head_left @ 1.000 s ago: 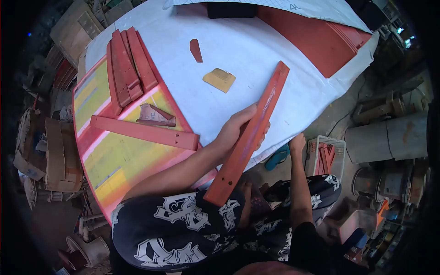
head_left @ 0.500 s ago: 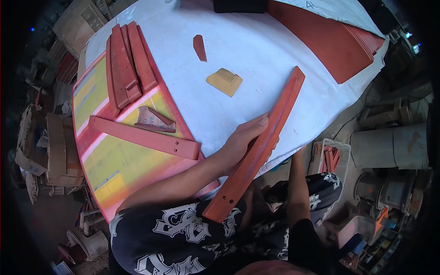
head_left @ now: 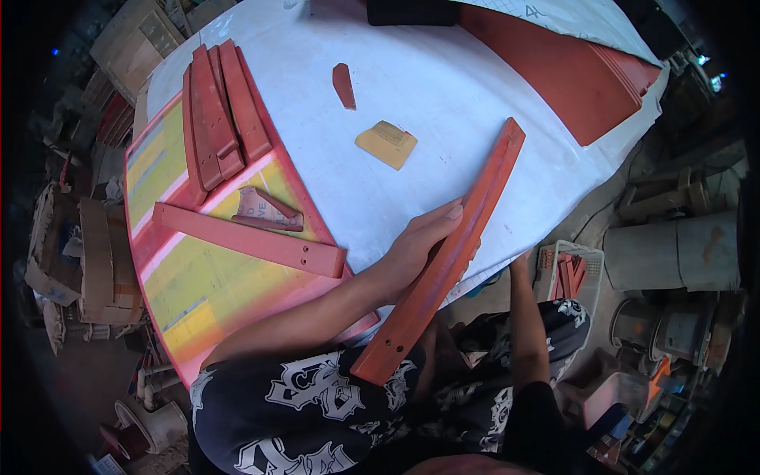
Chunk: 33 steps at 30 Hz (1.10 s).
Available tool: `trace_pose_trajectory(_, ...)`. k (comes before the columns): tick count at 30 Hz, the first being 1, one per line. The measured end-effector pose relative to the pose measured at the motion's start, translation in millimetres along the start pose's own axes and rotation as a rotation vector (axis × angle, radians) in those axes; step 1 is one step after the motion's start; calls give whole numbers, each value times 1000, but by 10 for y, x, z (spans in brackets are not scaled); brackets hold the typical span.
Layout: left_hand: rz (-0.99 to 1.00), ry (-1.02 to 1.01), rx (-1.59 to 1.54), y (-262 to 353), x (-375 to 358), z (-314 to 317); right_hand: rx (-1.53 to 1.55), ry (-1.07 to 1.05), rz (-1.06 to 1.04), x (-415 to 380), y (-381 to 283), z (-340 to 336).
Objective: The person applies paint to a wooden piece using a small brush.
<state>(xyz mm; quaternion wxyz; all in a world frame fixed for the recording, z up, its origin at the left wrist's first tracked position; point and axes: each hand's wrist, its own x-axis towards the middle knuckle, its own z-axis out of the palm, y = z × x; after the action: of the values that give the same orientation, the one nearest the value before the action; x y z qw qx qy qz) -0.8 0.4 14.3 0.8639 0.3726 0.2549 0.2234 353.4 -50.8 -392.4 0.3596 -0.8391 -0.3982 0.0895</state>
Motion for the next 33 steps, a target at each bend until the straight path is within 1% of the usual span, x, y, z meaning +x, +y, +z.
trace_pose_trajectory(2, 1, 8, 10, -9, 5, 4, -61, -60, -76, 60, 24, -140)
trace_pose_trajectory(4, 10, 1, 19, -17, 7, -8, -120, -162, -163, 121, 3, -285)
trace_pose_trajectory(6, 24, -23, 26, -29, 10, -20, -446, -324, -250, 50, -755, -904)
trace_pose_trajectory(9, 24, -17, 17, -36, 13, -13, -661, -433, -336, -19, -1087, -1190)
trace_pose_trajectory(12, 25, -17, 29, -34, 6, -6, -722, -390, -327, -85, -1055, -1181)
trace_pose_trajectory(15, 17, -18, 18, -26, 8, 7, -633, -330, -352, -149, -1193, -1221)
trace_pose_trajectory(18, 31, -42, -1, -38, 8, -16, -691, -387, -389, -189, -1005, -1144)
trace_pose_trajectory(21, 24, -43, -79, -8, -6, 13, -644, -345, -339, -181, -1113, -1220)
trace_pose_trajectory(24, 9, -54, -152, 5, -4, 12, -613, -336, -294, -197, -1053, -1265)
trace_pose_trajectory(27, -10, -27, -164, -18, 4, 2, -510, -215, -219, -265, -1270, -1475)
trace_pose_trajectory(29, 7, -26, -159, -36, 18, -15, -476, -160, -205, -334, -1339, -1579)
trace_pose_trajectory(30, 15, -24, -156, -41, 24, -16, -458, -132, -198, -375, -1354, -1632)
trace_pose_trajectory(33, 39, -12, -123, -14, 7, 9, -422, -59, -82, -461, -1262, -1823)
